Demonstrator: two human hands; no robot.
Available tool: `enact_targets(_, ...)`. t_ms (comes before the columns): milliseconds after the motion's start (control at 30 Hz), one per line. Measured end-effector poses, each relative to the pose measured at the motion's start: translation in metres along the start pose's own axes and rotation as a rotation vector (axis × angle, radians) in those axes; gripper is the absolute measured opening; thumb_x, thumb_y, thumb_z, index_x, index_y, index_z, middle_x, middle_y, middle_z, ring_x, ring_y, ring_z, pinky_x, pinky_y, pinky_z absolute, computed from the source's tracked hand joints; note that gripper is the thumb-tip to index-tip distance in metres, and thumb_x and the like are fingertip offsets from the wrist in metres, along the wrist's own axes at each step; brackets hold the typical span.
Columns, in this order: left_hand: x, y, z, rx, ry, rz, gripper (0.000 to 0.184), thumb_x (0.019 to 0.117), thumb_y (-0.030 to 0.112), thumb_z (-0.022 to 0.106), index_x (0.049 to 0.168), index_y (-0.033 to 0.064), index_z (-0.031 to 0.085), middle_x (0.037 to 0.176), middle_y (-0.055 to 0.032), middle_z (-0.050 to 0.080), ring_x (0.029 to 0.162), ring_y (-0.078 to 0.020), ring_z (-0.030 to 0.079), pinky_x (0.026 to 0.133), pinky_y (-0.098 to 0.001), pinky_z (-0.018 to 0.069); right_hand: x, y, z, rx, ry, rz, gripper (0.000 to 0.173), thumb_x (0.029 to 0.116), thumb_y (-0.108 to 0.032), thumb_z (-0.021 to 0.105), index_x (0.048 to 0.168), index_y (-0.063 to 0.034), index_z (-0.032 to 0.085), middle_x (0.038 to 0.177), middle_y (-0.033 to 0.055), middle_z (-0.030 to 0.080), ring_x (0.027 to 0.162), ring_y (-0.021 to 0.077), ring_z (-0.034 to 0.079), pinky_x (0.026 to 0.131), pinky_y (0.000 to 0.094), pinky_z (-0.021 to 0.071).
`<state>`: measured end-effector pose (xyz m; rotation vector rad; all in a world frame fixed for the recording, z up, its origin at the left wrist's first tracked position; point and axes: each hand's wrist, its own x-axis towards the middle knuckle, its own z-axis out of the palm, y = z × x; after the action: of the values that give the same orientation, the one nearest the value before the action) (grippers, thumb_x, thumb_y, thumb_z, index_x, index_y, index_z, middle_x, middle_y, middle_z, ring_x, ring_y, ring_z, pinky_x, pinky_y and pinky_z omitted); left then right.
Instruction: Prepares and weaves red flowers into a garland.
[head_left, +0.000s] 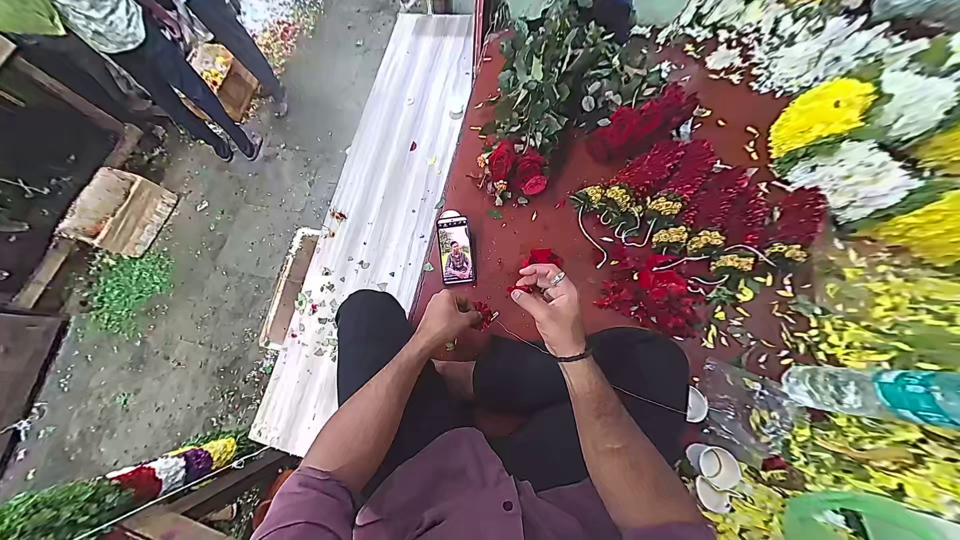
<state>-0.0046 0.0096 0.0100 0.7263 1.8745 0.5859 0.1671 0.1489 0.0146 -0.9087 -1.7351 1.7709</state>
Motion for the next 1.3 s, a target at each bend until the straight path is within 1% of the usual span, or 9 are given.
enact_targets(267, -0.003, -0.001, 0.003, -0.181, -0.058, 0.082, 0.014, 0.0970, 0.019, 0.070, 0.098, 0.0079, 0.079, 0.081, -0.0029, 0.074, 0.068, -0.0116, 0.065, 0.067, -0.0358, 0.0557, -0.033, 0.005, 0.022, 0.034, -0.035, 0.323, 0.066, 0.0754, 0.001, 0.083, 0.134, -0.0044, 0.054, 0.084, 0.0078, 0.074, 0.060, 0.0155, 0.064, 0.054, 0.0287, 0.0532)
enact_targets(433, -0.005, 0.002, 0.002, -0.246, -0.121, 0.121, 0.018, 0.0950, 0.012, 0.068, 0.108, 0.0056, 0.078, 0.086, -0.0047, 0.075, 0.071, -0.0115, 0.067, 0.069, -0.0339, 0.0575, -0.027, 0.021, 0.023, -0.090, -0.005, 0.335, 0.069, 0.0731, -0.002, 0.088, 0.134, -0.0067, 0.056, 0.087, 0.0061, 0.076, 0.067, 0.0155, 0.069, 0.058, 0.0316, 0.0562)
enact_targets(700, -0.001, -0.004, 0.005, -0.215, -0.093, 0.129, 0.012, 0.0939, 0.016, 0.074, 0.091, 0.0053, 0.077, 0.073, -0.0048, 0.069, 0.061, -0.0126, 0.060, 0.059, -0.0346, 0.0521, -0.024, 0.026, 0.013, -0.295, -0.083, 0.435, 0.098, 0.0642, -0.019, 0.096, 0.148, -0.0110, 0.045, 0.086, 0.0069, 0.065, 0.068, 0.0198, 0.061, 0.065, 0.0411, 0.0566)
enact_targets(767, -0.001, -0.005, 0.005, -0.219, -0.061, 0.107, 0.013, 0.0928, 0.017, 0.074, 0.086, 0.0054, 0.075, 0.070, -0.0054, 0.067, 0.059, -0.0140, 0.059, 0.057, -0.0364, 0.0505, -0.023, 0.024, 0.006, -0.324, -0.139, 0.469, 0.108, 0.0607, -0.021, 0.097, 0.153, -0.0156, 0.041, 0.097, 0.0077, 0.064, 0.076, 0.0219, 0.059, 0.068, 0.0433, 0.0545)
enact_targets(900, -0.001, -0.011, 0.003, -0.224, 0.010, 0.057, 0.016, 0.0908, 0.018, 0.075, 0.080, 0.0058, 0.073, 0.067, -0.0064, 0.066, 0.058, -0.0163, 0.058, 0.056, -0.0386, 0.0491, -0.022, 0.028, -0.002, -0.383, -0.303, 0.404, 0.116, 0.0611, -0.029, 0.096, 0.159, -0.0202, 0.035, 0.144, 0.0096, 0.057, 0.130, 0.0282, 0.055, 0.105, 0.0534, 0.0493)
enact_targets(1000, 0.000, -0.007, -0.002, -0.221, 0.042, 0.004, 0.018, 0.0885, 0.020, 0.077, 0.077, 0.0076, 0.072, 0.066, -0.0033, 0.064, 0.056, -0.0130, 0.054, 0.055, -0.0356, 0.0456, -0.018, 0.033, -0.001, -0.308, -0.406, 0.417, 0.090, 0.0747, -0.029, 0.089, 0.152, -0.0125, 0.047, 0.129, 0.0087, 0.067, 0.108, 0.0205, 0.069, 0.094, 0.0425, 0.0591)
enact_targets(1100, -0.002, -0.005, -0.008, -0.220, 0.080, -0.046, 0.019, 0.0868, 0.022, 0.078, 0.075, 0.0083, 0.072, 0.067, -0.0016, 0.066, 0.060, -0.0121, 0.059, 0.060, -0.0377, 0.0503, -0.014, 0.032, -0.007, -0.370, -0.307, 0.324, 0.025, 0.0893, -0.026, 0.078, 0.106, -0.0074, 0.077, 0.092, 0.0045, 0.076, 0.083, 0.0126, 0.071, 0.081, 0.0374, 0.0599)
enact_targets(1167, -0.002, -0.007, -0.008, -0.251, 0.123, -0.045, 0.019, 0.0868, 0.020, 0.079, 0.074, 0.0074, 0.072, 0.066, -0.0018, 0.066, 0.061, -0.0121, 0.059, 0.061, -0.0374, 0.0497, -0.012, 0.025, -0.014, -0.443, -0.324, 0.270, 0.016, 0.0919, -0.025, 0.074, 0.090, -0.0101, 0.079, 0.083, 0.0024, 0.074, 0.077, 0.0109, 0.068, 0.077, 0.0392, 0.0570)
enact_targets(1300, -0.004, -0.005, -0.005, -0.121, 0.167, -0.097, 0.019, 0.0854, 0.026, 0.079, 0.077, 0.0094, 0.073, 0.068, -0.0033, 0.067, 0.062, -0.0161, 0.062, 0.061, -0.0426, 0.0508, -0.020, 0.010, -0.012, -0.349, -0.548, 0.183, 0.017, 0.0932, -0.028, 0.072, 0.092, -0.0125, 0.079, 0.087, -0.0030, 0.075, 0.081, 0.0023, 0.067, 0.079, 0.0278, 0.0560)
